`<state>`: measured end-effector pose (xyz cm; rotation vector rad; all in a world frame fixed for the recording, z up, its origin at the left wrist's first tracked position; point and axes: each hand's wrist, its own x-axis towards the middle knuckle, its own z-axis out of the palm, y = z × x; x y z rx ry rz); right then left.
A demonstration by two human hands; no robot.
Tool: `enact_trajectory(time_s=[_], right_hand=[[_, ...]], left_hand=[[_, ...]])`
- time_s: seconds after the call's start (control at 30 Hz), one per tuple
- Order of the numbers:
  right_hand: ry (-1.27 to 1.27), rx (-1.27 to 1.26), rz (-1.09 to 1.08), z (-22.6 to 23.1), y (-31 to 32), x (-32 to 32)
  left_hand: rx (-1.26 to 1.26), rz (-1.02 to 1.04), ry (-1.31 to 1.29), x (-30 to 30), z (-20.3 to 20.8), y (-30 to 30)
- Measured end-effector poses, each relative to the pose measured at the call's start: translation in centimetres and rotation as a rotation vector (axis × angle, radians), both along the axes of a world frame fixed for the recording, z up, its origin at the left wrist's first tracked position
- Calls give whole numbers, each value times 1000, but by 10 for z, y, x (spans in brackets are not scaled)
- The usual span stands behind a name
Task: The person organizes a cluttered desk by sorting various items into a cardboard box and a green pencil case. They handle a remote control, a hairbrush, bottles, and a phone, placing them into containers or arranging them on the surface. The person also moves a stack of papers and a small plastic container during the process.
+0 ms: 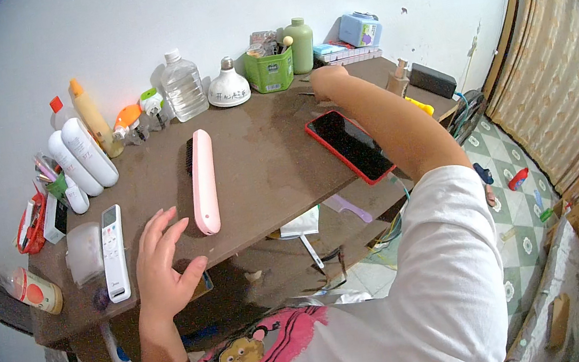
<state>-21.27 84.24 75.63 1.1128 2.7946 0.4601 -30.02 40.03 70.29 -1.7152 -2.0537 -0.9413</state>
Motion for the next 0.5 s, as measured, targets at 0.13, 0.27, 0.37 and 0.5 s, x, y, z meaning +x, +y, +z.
enact_trajectory(time_s=[0.13, 0.27, 0.37, 0.5], right_hand=[[68, 111, 28, -18, 17, -6], [44, 87, 47, -10, 11, -9], [156, 53, 84, 5, 16, -8], [274, 52, 171, 65, -9, -6]], left_hand=[[4, 7, -5, 2, 3, 1], [12, 7, -7, 2, 2, 1], [17, 5, -3, 2, 2, 1], [14, 21, -1, 0, 2, 2]])
